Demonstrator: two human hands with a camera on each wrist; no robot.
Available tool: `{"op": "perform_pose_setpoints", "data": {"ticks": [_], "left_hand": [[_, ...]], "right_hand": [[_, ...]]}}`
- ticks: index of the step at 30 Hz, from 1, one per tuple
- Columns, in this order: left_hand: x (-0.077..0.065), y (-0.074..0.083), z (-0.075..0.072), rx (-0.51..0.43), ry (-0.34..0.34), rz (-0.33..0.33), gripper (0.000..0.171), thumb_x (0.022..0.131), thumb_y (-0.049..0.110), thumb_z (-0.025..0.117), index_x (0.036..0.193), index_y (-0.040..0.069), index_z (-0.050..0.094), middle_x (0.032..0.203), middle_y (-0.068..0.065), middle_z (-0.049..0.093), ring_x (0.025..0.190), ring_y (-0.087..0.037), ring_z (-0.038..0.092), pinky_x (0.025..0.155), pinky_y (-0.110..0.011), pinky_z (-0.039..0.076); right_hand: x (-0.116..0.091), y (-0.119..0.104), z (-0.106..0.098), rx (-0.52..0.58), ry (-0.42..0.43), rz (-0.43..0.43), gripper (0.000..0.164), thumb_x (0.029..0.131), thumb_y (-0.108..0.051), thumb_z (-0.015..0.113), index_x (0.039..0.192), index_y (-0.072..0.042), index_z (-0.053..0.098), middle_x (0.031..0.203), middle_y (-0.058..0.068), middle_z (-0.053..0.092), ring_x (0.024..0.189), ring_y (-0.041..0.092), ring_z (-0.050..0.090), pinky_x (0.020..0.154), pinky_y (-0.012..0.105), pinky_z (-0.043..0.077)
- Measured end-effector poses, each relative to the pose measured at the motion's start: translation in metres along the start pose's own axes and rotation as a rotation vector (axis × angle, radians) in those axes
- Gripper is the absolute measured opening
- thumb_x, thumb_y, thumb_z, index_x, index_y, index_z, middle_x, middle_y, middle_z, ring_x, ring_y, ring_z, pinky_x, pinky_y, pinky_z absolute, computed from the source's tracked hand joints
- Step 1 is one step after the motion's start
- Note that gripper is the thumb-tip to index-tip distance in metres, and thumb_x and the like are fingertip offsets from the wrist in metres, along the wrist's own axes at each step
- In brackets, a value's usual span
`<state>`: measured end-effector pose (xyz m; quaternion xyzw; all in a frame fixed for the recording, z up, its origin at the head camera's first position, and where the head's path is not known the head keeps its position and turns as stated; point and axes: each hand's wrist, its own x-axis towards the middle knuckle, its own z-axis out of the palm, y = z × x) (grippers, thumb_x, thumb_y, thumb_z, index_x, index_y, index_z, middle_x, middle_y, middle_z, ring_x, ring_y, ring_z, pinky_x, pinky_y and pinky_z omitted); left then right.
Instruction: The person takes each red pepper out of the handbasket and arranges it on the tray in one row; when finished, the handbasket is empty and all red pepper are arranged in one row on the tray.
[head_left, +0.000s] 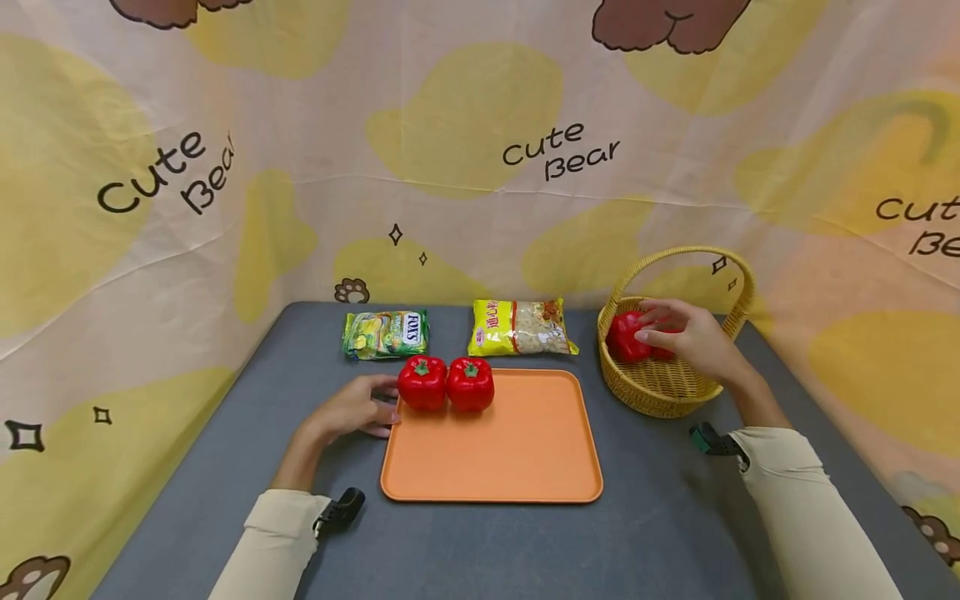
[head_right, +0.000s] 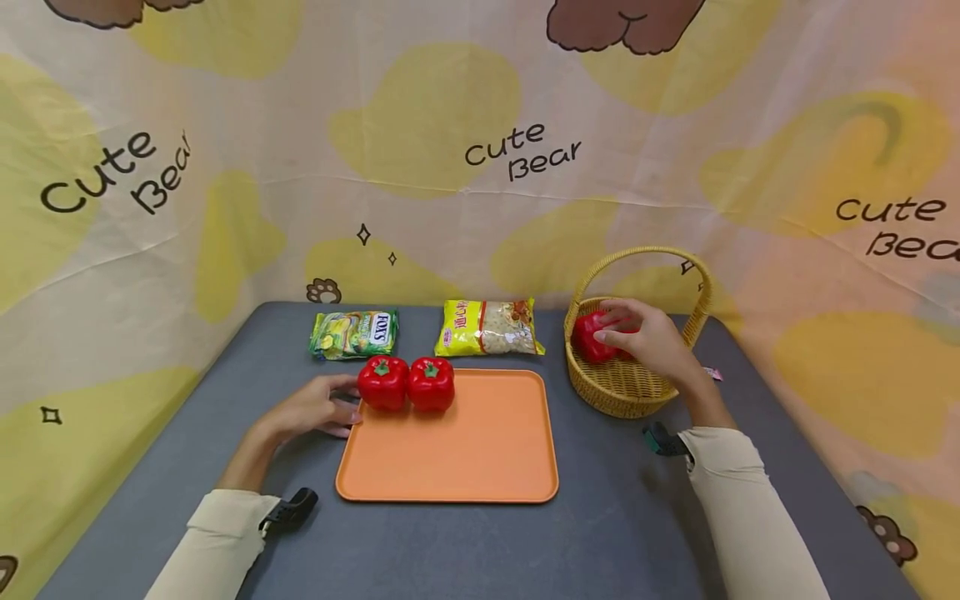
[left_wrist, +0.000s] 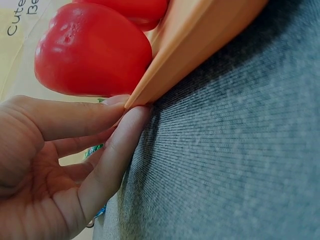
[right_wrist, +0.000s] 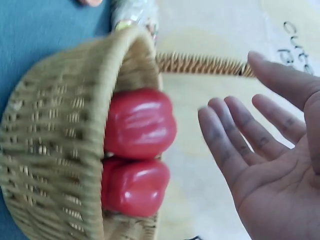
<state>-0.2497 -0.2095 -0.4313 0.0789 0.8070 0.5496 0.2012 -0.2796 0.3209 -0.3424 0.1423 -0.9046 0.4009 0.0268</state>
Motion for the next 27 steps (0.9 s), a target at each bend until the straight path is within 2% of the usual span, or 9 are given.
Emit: {"op": "perform_pose_setpoints", "data": {"ticks": [6, 12, 16, 22, 27], "left_hand": [[0.000, 0.001, 0.000, 0.002, 0.000, -0.002, 0.067, 0.094, -0.005, 0.063, 0.155, -0.013, 0.038, 0.144, -0.032, 0.050, 0.091, -0.022, 0.071, 0.078, -0.042, 0.068], [0.002, 0.001, -0.001, -0.003, -0.002, -0.003, 0.067, 0.093, -0.006, 0.063, 0.155, -0.014, 0.037, 0.144, -0.033, 0.049, 0.090, -0.021, 0.071, 0.077, -0.040, 0.068], [0.003, -0.001, -0.001, -0.007, -0.002, -0.013, 0.068, 0.093, -0.006, 0.063, 0.155, -0.014, 0.037, 0.145, -0.033, 0.049, 0.091, -0.022, 0.070, 0.077, -0.040, 0.068], [0.004, -0.002, -0.001, -0.020, -0.004, -0.020, 0.068, 0.093, -0.007, 0.064, 0.155, -0.014, 0.037, 0.146, -0.033, 0.048, 0.095, -0.023, 0.071, 0.079, -0.041, 0.068], [0.004, -0.003, -0.001, -0.027, -0.003, -0.017, 0.067, 0.093, -0.007, 0.063, 0.155, -0.014, 0.038, 0.145, -0.033, 0.049, 0.095, -0.024, 0.071, 0.078, -0.041, 0.068]], "right_hand": [[0.013, 0.013, -0.010, 0.053, -0.070, 0.061, 0.066, 0.101, -0.031, 0.074, 0.156, -0.003, 0.049, 0.139, 0.024, 0.065, 0.117, 0.021, 0.064, 0.085, 0.021, 0.056], [0.023, 0.022, -0.015, 0.039, -0.122, 0.105, 0.069, 0.102, -0.034, 0.072, 0.158, -0.004, 0.046, 0.145, 0.023, 0.062, 0.127, 0.026, 0.060, 0.093, 0.023, 0.053], [0.030, 0.026, -0.016, 0.021, -0.151, 0.125, 0.069, 0.102, -0.037, 0.070, 0.158, -0.004, 0.046, 0.147, 0.022, 0.061, 0.130, 0.030, 0.058, 0.098, 0.028, 0.050], [0.039, 0.033, -0.017, 0.083, -0.192, 0.145, 0.069, 0.103, -0.031, 0.071, 0.158, 0.000, 0.043, 0.153, 0.025, 0.053, 0.128, 0.039, 0.064, 0.103, 0.041, 0.059], [0.048, 0.036, -0.017, 0.097, -0.230, 0.164, 0.073, 0.101, -0.032, 0.073, 0.160, -0.002, 0.042, 0.160, 0.023, 0.046, 0.128, 0.035, 0.065, 0.100, 0.043, 0.061]]}}
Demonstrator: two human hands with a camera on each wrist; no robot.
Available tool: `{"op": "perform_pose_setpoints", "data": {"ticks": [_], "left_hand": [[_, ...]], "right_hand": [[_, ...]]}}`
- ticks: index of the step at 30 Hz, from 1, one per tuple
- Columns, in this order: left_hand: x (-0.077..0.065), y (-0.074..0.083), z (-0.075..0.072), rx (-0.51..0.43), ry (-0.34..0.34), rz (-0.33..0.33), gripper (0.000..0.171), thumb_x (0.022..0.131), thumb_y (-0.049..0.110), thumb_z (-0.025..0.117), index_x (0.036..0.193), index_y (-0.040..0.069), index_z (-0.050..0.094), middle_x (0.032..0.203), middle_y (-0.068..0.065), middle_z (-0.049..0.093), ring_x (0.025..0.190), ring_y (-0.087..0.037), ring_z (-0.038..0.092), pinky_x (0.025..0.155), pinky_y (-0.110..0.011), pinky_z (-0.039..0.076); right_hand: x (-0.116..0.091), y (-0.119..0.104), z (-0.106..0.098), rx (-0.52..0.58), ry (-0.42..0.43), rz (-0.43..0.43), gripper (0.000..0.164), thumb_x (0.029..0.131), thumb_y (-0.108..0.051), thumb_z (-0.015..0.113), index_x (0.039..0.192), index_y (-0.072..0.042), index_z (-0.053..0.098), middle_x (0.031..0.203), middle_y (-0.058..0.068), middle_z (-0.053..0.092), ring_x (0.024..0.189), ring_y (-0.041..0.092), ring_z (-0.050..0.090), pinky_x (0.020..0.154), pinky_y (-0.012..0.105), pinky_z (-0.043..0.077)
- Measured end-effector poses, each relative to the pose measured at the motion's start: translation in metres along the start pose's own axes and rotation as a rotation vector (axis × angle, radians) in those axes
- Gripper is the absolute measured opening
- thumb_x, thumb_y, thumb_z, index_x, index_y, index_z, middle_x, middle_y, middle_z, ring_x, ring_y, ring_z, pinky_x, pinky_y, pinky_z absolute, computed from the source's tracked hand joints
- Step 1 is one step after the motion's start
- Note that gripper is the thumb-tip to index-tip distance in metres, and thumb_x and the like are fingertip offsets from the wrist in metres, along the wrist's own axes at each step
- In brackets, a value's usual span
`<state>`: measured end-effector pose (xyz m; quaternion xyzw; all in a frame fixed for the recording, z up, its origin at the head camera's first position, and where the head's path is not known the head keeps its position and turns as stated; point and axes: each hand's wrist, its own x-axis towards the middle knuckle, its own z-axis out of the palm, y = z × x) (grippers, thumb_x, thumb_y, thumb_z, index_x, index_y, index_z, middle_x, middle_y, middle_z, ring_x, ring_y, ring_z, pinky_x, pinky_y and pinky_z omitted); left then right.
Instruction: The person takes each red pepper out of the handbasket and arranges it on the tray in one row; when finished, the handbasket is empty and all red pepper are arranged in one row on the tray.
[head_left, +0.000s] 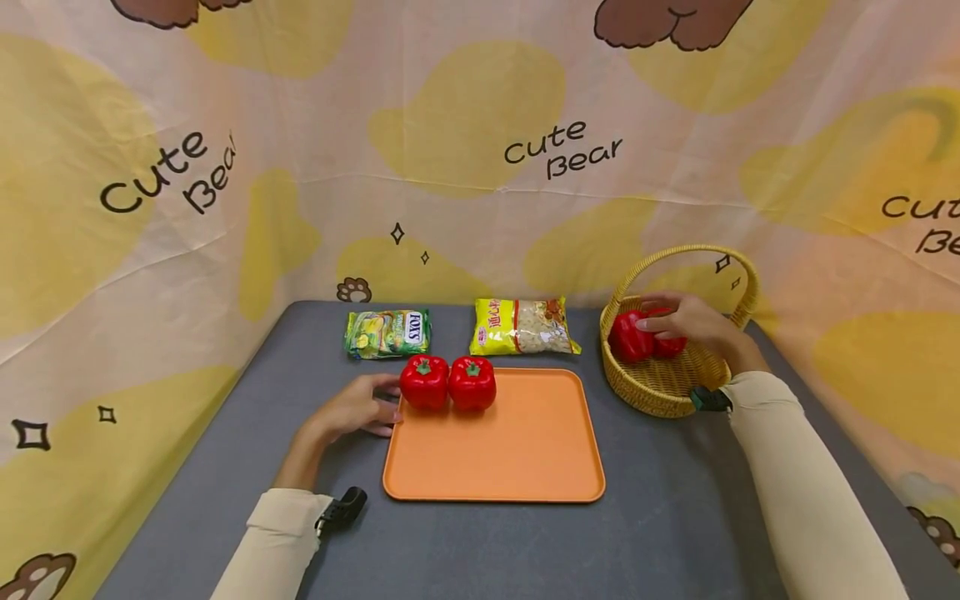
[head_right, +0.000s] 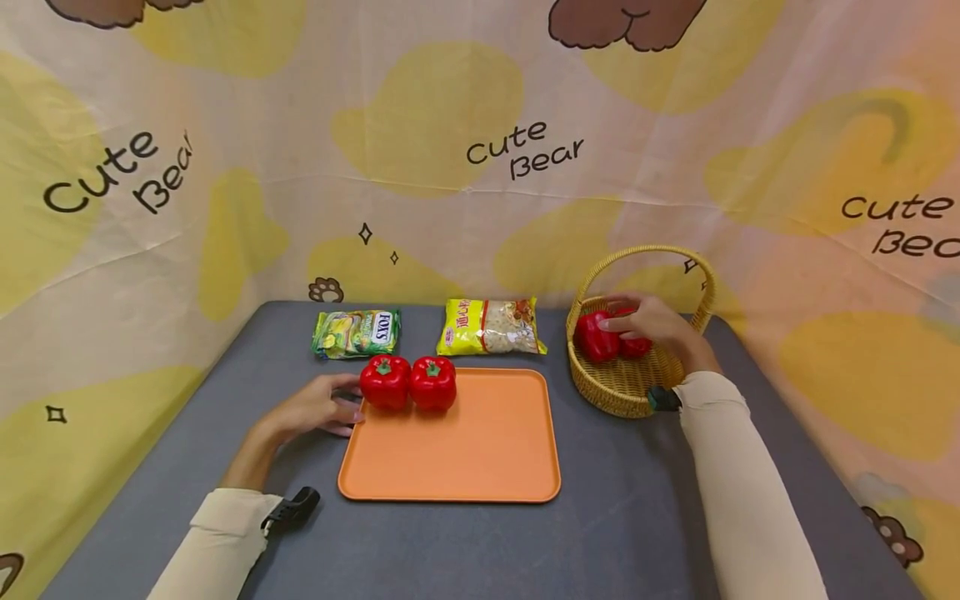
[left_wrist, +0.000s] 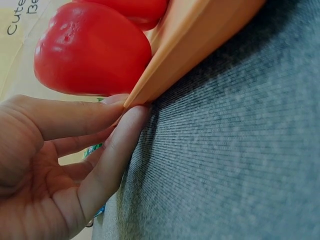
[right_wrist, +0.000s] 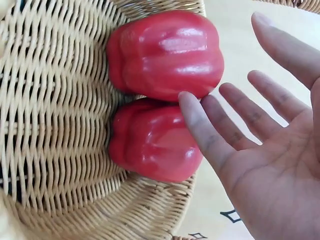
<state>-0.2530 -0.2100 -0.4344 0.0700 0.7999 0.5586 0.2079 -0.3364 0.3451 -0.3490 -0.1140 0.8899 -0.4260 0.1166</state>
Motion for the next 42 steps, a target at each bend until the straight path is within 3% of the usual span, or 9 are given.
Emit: {"op": "perform_pose_setpoints", "data": {"ticks": [9, 17, 27, 32, 42], "left_hand": [[0.000, -0.001, -0.001, -0.008, -0.001, 0.009, 0.067, 0.093, -0.007, 0.064, 0.154, -0.015, 0.038, 0.145, -0.034, 0.049, 0.096, -0.024, 0.071, 0.079, -0.040, 0.068], [0.000, -0.001, 0.000, -0.009, -0.002, 0.002, 0.066, 0.094, -0.007, 0.063, 0.154, -0.014, 0.038, 0.146, -0.034, 0.049, 0.095, -0.024, 0.071, 0.079, -0.041, 0.068], [-0.003, 0.000, 0.000, -0.009, 0.001, 0.006, 0.065, 0.094, -0.007, 0.062, 0.154, -0.013, 0.039, 0.145, -0.033, 0.049, 0.092, -0.023, 0.071, 0.078, -0.041, 0.068], [-0.003, -0.001, 0.000, -0.010, 0.003, 0.005, 0.065, 0.094, -0.008, 0.062, 0.154, -0.013, 0.039, 0.145, -0.033, 0.050, 0.092, -0.022, 0.071, 0.078, -0.040, 0.068], [-0.003, 0.000, 0.000, 0.004, -0.002, 0.011, 0.065, 0.094, -0.007, 0.062, 0.154, -0.014, 0.039, 0.145, -0.033, 0.050, 0.094, -0.022, 0.072, 0.078, -0.040, 0.068]], "right_hand": [[0.007, 0.001, 0.004, 0.012, -0.025, -0.014, 0.070, 0.100, -0.018, 0.073, 0.159, 0.003, 0.041, 0.159, 0.029, 0.045, 0.130, 0.039, 0.060, 0.103, 0.051, 0.059], [0.006, 0.002, 0.009, -0.061, -0.013, -0.012, 0.066, 0.098, -0.016, 0.075, 0.152, 0.008, 0.047, 0.143, 0.033, 0.056, 0.111, 0.031, 0.068, 0.094, 0.046, 0.064], [0.000, 0.001, 0.007, -0.190, -0.048, 0.025, 0.059, 0.098, -0.021, 0.075, 0.145, 0.010, 0.056, 0.143, 0.031, 0.060, 0.105, 0.029, 0.072, 0.092, 0.036, 0.063], [0.000, 0.002, 0.009, -0.233, -0.057, 0.032, 0.061, 0.099, -0.025, 0.074, 0.145, 0.011, 0.056, 0.139, 0.030, 0.064, 0.105, 0.029, 0.070, 0.093, 0.038, 0.060], [0.001, 0.006, 0.013, -0.173, -0.055, 0.040, 0.059, 0.099, -0.023, 0.075, 0.143, 0.011, 0.056, 0.141, 0.032, 0.060, 0.110, 0.030, 0.070, 0.097, 0.044, 0.062]]}}
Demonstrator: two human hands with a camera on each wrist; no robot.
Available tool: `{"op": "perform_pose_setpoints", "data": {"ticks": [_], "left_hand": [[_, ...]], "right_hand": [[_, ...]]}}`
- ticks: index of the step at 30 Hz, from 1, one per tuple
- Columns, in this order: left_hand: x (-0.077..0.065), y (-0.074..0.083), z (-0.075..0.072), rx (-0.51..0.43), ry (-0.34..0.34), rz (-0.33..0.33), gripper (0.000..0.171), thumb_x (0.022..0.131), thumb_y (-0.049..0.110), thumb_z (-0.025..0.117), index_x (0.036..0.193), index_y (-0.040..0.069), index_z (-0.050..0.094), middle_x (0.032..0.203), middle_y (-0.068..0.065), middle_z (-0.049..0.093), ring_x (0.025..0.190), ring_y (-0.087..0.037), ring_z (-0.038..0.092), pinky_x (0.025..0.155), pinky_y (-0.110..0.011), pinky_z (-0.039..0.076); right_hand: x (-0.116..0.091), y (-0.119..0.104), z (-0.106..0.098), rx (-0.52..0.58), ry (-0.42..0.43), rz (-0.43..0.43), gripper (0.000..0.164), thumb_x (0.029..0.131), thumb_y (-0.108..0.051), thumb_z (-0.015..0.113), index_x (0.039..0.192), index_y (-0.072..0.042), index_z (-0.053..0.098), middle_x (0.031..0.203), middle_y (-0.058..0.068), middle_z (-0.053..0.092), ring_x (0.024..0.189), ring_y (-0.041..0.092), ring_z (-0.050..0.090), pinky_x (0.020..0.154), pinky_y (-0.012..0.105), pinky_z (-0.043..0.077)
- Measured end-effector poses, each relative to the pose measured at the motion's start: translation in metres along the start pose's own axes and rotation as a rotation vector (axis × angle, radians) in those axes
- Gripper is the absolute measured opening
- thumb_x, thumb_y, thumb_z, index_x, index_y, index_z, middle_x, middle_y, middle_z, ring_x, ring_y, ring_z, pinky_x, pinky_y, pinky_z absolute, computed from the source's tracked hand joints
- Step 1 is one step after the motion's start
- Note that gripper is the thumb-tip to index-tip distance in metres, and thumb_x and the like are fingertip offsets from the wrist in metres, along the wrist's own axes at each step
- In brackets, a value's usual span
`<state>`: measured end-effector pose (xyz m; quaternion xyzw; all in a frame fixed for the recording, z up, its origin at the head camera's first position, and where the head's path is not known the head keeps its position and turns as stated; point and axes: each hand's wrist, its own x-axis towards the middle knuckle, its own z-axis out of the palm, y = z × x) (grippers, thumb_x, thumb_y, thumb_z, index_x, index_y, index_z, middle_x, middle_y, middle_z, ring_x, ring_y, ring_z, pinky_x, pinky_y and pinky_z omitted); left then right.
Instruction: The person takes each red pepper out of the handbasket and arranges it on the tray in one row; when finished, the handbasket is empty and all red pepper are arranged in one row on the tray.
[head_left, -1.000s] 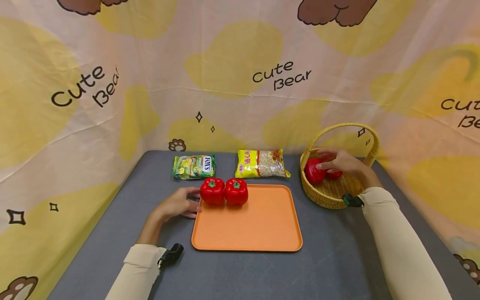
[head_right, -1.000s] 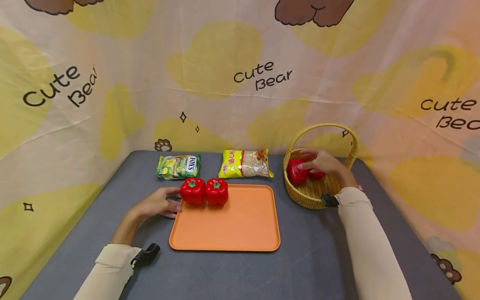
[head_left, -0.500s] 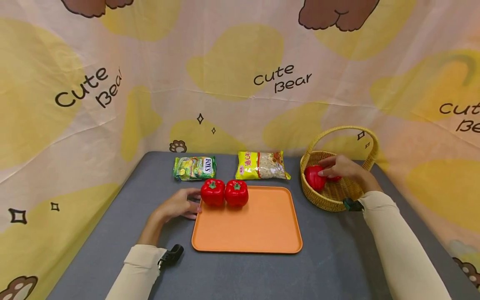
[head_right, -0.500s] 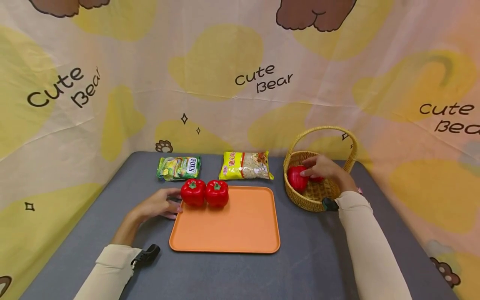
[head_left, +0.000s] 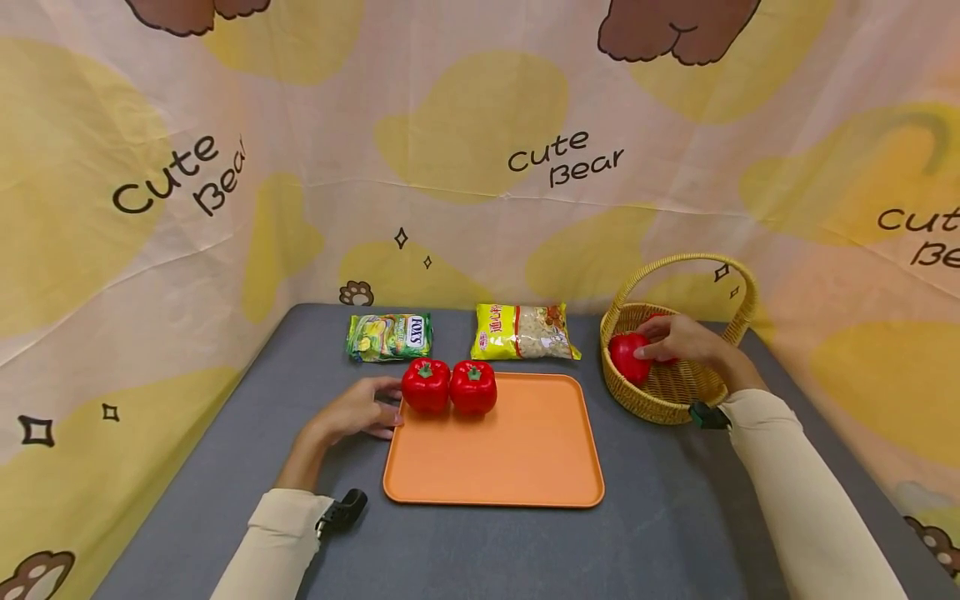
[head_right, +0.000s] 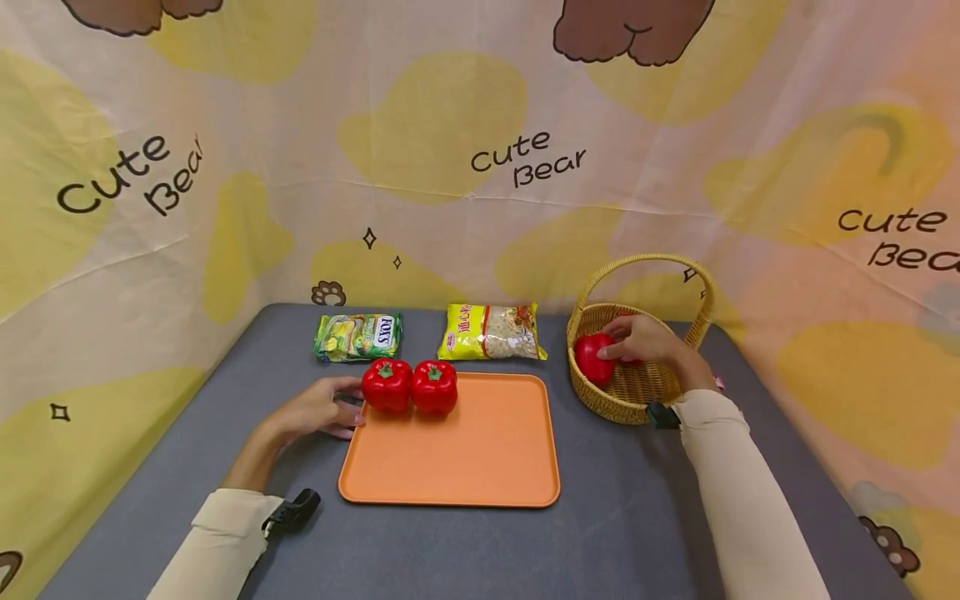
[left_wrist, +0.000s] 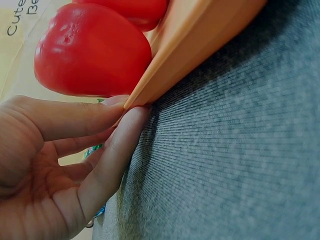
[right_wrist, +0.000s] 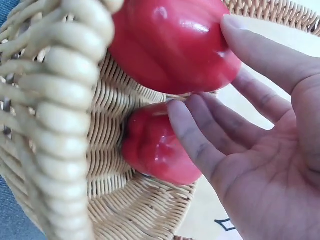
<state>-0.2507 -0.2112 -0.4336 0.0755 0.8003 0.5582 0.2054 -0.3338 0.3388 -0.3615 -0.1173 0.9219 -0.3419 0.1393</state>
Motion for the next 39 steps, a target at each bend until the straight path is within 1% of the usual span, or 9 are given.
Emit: {"op": "perform_pose_setpoints", "data": {"ticks": [4, 9, 12, 16, 19, 23, 26, 35, 39], "left_hand": [[-0.001, 0.000, -0.001, 0.007, 0.005, -0.004, 0.065, 0.094, -0.007, 0.062, 0.154, -0.014, 0.039, 0.144, -0.033, 0.050, 0.093, -0.022, 0.071, 0.077, -0.040, 0.068], [-0.001, 0.000, 0.000, 0.007, 0.011, -0.011, 0.065, 0.094, -0.008, 0.062, 0.154, -0.013, 0.039, 0.144, -0.032, 0.050, 0.093, -0.023, 0.071, 0.078, -0.040, 0.068], [-0.001, -0.001, 0.001, 0.008, 0.006, -0.009, 0.065, 0.094, -0.007, 0.062, 0.154, -0.014, 0.039, 0.144, -0.032, 0.050, 0.093, -0.022, 0.071, 0.078, -0.040, 0.068], [-0.001, -0.001, 0.002, 0.005, 0.006, -0.009, 0.065, 0.094, -0.007, 0.062, 0.154, -0.013, 0.039, 0.143, -0.032, 0.050, 0.091, -0.021, 0.071, 0.078, -0.040, 0.068], [-0.001, 0.000, 0.002, 0.005, 0.007, -0.004, 0.065, 0.093, -0.006, 0.063, 0.154, -0.013, 0.040, 0.142, -0.032, 0.051, 0.089, -0.021, 0.071, 0.077, -0.040, 0.068], [0.000, 0.000, 0.002, 0.004, 0.004, 0.000, 0.066, 0.093, -0.006, 0.063, 0.154, -0.013, 0.039, 0.143, -0.032, 0.051, 0.089, -0.021, 0.071, 0.077, -0.041, 0.068], [0.000, 0.000, 0.001, 0.002, 0.003, 0.001, 0.066, 0.093, -0.006, 0.063, 0.154, -0.014, 0.039, 0.143, -0.032, 0.050, 0.089, -0.021, 0.071, 0.077, -0.041, 0.068], [0.000, 0.002, 0.000, 0.008, 0.004, -0.001, 0.065, 0.094, -0.006, 0.063, 0.154, -0.013, 0.039, 0.143, -0.032, 0.050, 0.089, -0.021, 0.071, 0.077, -0.040, 0.068], [-0.002, 0.002, -0.001, 0.011, 0.003, -0.002, 0.065, 0.093, -0.006, 0.063, 0.154, -0.014, 0.039, 0.142, -0.032, 0.050, 0.088, -0.021, 0.071, 0.076, -0.039, 0.068]], "right_hand": [[-0.003, -0.002, 0.002, -0.006, 0.012, -0.016, 0.058, 0.098, -0.027, 0.077, 0.140, 0.007, 0.058, 0.140, 0.031, 0.061, 0.114, 0.030, 0.067, 0.095, 0.040, 0.062], [-0.008, 0.001, 0.007, 0.066, 0.005, -0.039, 0.055, 0.098, -0.026, 0.076, 0.139, 0.006, 0.056, 0.141, 0.032, 0.058, 0.119, 0.035, 0.066, 0.101, 0.051, 0.061], [-0.013, 0.002, 0.010, 0.105, 0.011, -0.039, 0.056, 0.098, -0.025, 0.077, 0.139, 0.005, 0.054, 0.143, 0.033, 0.057, 0.118, 0.035, 0.067, 0.100, 0.052, 0.061], [-0.020, 0.004, 0.012, 0.079, 0.034, -0.058, 0.068, 0.098, -0.027, 0.077, 0.151, 0.003, 0.047, 0.148, 0.032, 0.053, 0.123, 0.038, 0.065, 0.099, 0.046, 0.062], [-0.027, 0.001, 0.012, 0.045, 0.065, -0.078, 0.077, 0.097, -0.030, 0.076, 0.159, 0.001, 0.040, 0.151, 0.030, 0.051, 0.130, 0.041, 0.060, 0.101, 0.044, 0.058], [-0.038, -0.002, 0.013, 0.063, 0.101, -0.091, 0.080, 0.098, -0.030, 0.076, 0.161, -0.002, 0.036, 0.154, 0.029, 0.048, 0.133, 0.049, 0.055, 0.100, 0.044, 0.055], [-0.047, -0.004, 0.014, 0.086, 0.125, -0.093, 0.082, 0.098, -0.029, 0.076, 0.163, -0.004, 0.033, 0.155, 0.029, 0.046, 0.133, 0.053, 0.054, 0.096, 0.040, 0.057], [-0.069, -0.012, 0.015, 0.091, 0.192, -0.097, 0.086, 0.098, -0.028, 0.077, 0.167, -0.008, 0.030, 0.160, 0.027, 0.043, 0.140, 0.050, 0.048, 0.087, 0.018, 0.054], [-0.078, -0.019, 0.019, 0.109, 0.208, -0.111, 0.087, 0.097, -0.023, 0.078, 0.167, -0.006, 0.030, 0.158, 0.026, 0.042, 0.138, 0.050, 0.050, 0.085, 0.013, 0.053]]}}
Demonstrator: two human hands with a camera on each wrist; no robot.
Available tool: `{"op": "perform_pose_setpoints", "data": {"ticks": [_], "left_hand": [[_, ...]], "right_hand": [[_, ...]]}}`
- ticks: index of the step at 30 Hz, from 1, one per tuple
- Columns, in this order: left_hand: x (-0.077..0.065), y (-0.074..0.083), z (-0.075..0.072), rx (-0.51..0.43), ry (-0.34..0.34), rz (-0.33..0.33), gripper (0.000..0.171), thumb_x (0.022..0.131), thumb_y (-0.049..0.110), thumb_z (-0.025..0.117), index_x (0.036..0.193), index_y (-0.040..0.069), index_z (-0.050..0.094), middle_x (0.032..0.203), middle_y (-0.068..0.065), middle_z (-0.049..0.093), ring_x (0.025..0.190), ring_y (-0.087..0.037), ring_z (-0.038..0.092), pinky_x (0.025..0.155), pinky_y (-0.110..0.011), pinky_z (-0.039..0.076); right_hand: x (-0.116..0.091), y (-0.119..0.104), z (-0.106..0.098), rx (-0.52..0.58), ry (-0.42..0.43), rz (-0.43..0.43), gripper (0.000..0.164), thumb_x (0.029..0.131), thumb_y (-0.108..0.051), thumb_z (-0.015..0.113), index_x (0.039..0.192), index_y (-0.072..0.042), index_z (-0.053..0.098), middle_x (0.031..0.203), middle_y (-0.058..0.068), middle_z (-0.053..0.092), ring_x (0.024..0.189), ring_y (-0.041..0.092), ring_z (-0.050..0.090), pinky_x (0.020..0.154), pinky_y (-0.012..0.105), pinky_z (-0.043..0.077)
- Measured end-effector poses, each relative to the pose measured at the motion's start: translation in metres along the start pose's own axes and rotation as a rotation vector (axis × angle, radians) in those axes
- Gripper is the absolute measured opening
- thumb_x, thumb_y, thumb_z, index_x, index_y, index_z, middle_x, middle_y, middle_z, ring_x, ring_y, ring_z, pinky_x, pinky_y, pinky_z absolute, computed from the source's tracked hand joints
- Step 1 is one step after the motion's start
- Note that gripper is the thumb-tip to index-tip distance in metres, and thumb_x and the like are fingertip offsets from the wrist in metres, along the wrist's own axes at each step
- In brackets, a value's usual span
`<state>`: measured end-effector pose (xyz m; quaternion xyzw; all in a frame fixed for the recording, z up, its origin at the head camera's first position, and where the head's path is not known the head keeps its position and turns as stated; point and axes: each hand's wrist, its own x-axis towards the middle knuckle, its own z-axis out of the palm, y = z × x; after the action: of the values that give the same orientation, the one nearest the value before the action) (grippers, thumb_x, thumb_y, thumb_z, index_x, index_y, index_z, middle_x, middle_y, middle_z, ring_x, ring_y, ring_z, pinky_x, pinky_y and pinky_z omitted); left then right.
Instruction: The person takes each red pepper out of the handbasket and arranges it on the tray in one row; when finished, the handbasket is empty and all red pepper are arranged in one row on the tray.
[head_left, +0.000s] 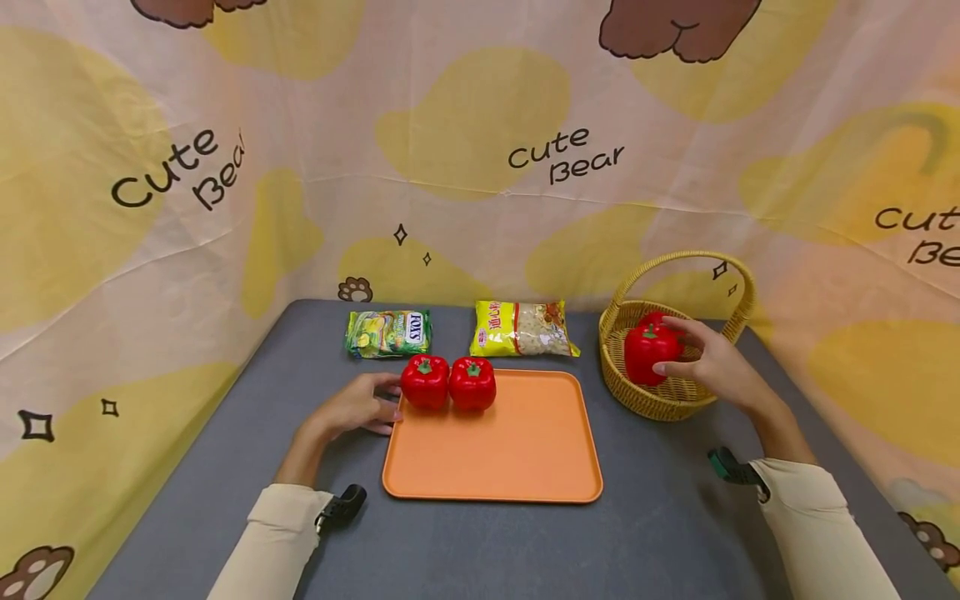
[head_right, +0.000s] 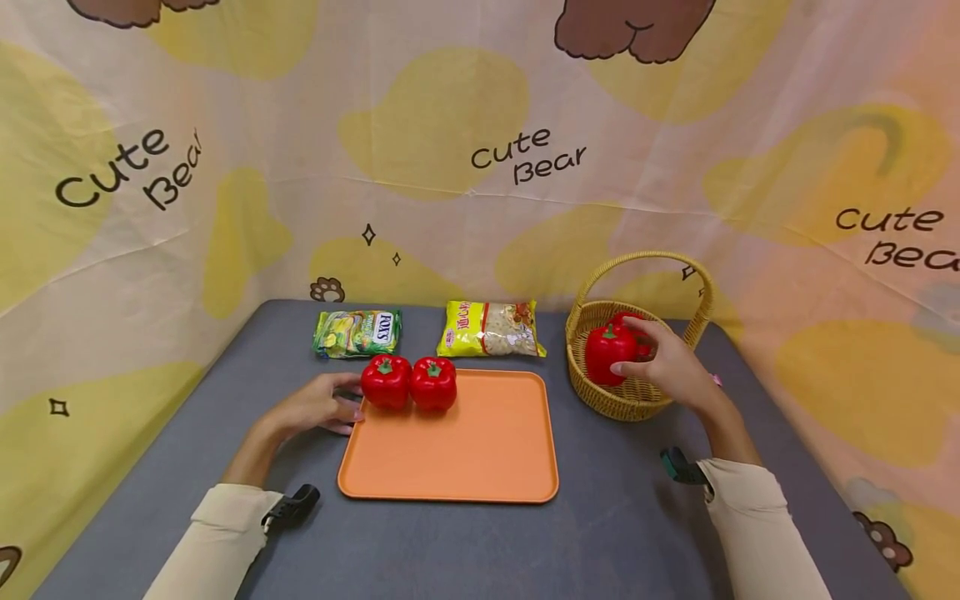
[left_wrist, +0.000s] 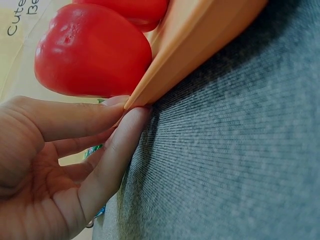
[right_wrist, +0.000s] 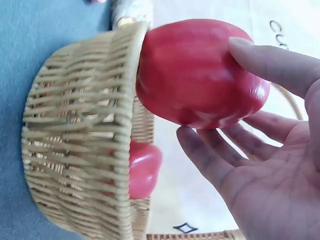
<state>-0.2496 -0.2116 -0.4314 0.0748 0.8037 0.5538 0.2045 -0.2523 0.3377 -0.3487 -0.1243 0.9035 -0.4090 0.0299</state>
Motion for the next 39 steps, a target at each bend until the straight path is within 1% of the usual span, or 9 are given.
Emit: {"op": "perform_pose_setpoints", "data": {"ticks": [4, 8, 14, 17, 20, 22, 30, 34, 39], "left_hand": [[0.001, 0.000, 0.000, 0.004, 0.000, 0.002, 0.066, 0.093, -0.006, 0.064, 0.154, -0.014, 0.039, 0.142, -0.033, 0.050, 0.088, -0.021, 0.071, 0.075, -0.038, 0.068], [0.002, 0.000, 0.001, 0.006, 0.001, 0.006, 0.066, 0.093, -0.005, 0.065, 0.154, -0.014, 0.040, 0.142, -0.032, 0.050, 0.089, -0.022, 0.071, 0.076, -0.039, 0.068], [0.001, 0.000, 0.001, 0.005, 0.002, 0.005, 0.067, 0.093, -0.005, 0.066, 0.154, -0.014, 0.040, 0.142, -0.033, 0.050, 0.090, -0.022, 0.071, 0.076, -0.039, 0.068], [0.001, 0.000, 0.001, 0.009, 0.002, 0.004, 0.067, 0.093, -0.005, 0.065, 0.154, -0.013, 0.039, 0.143, -0.033, 0.050, 0.090, -0.022, 0.071, 0.076, -0.039, 0.068], [0.001, 0.000, 0.001, 0.011, 0.001, 0.005, 0.067, 0.094, -0.005, 0.065, 0.154, -0.013, 0.039, 0.143, -0.033, 0.050, 0.090, -0.022, 0.071, 0.076, -0.039, 0.068], [0.001, 0.000, 0.001, 0.009, 0.002, 0.005, 0.067, 0.093, -0.005, 0.065, 0.154, -0.013, 0.039, 0.143, -0.033, 0.050, 0.090, -0.022, 0.071, 0.076, -0.039, 0.068], [0.002, 0.001, 0.001, 0.013, 0.004, -0.003, 0.067, 0.094, -0.004, 0.066, 0.155, -0.013, 0.039, 0.143, -0.032, 0.050, 0.092, -0.022, 0.071, 0.077, -0.039, 0.068], [0.002, 0.001, 0.001, 0.009, 0.004, -0.002, 0.067, 0.094, -0.004, 0.066, 0.154, -0.013, 0.039, 0.143, -0.032, 0.050, 0.091, -0.022, 0.071, 0.076, -0.039, 0.068], [0.003, 0.000, 0.001, 0.006, 0.002, 0.008, 0.066, 0.094, -0.004, 0.066, 0.154, -0.013, 0.039, 0.143, -0.032, 0.049, 0.091, -0.022, 0.071, 0.077, -0.039, 0.068]], "right_hand": [[-0.006, -0.008, 0.006, -0.007, 0.032, -0.058, 0.082, 0.096, -0.019, 0.080, 0.164, -0.007, 0.036, 0.155, 0.022, 0.040, 0.134, 0.048, 0.054, 0.085, 0.013, 0.054], [-0.009, -0.017, 0.014, -0.046, 0.066, -0.122, 0.080, 0.093, -0.020, 0.083, 0.161, -0.010, 0.043, 0.157, 0.019, 0.041, 0.130, 0.042, 0.056, 0.087, 0.012, 0.053], [-0.002, -0.025, 0.036, -0.031, 0.059, -0.210, 0.079, 0.089, -0.016, 0.087, 0.157, -0.008, 0.048, 0.153, 0.016, 0.047, 0.126, 0.039, 0.059, 0.094, 0.018, 0.057], [0.002, -0.030, 0.047, -0.016, 0.044, -0.239, 0.079, 0.088, -0.015, 0.087, 0.156, -0.007, 0.048, 0.152, 0.017, 0.048, 0.127, 0.041, 0.059, 0.100, 0.036, 0.061], [0.006, -0.034, 0.058, 0.004, 0.024, -0.236, 0.081, 0.087, -0.016, 0.087, 0.157, -0.008, 0.047, 0.154, 0.017, 0.047, 0.129, 0.043, 0.059, 0.103, 0.054, 0.059], [0.010, -0.036, 0.066, 0.019, 0.010, -0.227, 0.082, 0.087, -0.017, 0.087, 0.157, -0.008, 0.047, 0.155, 0.017, 0.047, 0.129, 0.044, 0.059, 0.102, 0.062, 0.057], [0.027, -0.039, 0.100, 0.049, -0.036, -0.198, 0.084, 0.084, -0.017, 0.089, 0.156, -0.005, 0.048, 0.152, 0.018, 0.047, 0.131, 0.040, 0.054, 0.106, 0.062, 0.055], [0.033, -0.040, 0.114, 0.070, -0.059, -0.190, 0.083, 0.081, -0.014, 0.090, 0.153, -0.005, 0.050, 0.145, 0.017, 0.050, 0.126, 0.041, 0.058, 0.101, 0.058, 0.059], [0.037, -0.041, 0.127, 0.092, -0.068, -0.187, 0.084, 0.080, -0.011, 0.090, 0.154, -0.006, 0.051, 0.142, 0.017, 0.051, 0.126, 0.041, 0.057, 0.100, 0.057, 0.059]]}}
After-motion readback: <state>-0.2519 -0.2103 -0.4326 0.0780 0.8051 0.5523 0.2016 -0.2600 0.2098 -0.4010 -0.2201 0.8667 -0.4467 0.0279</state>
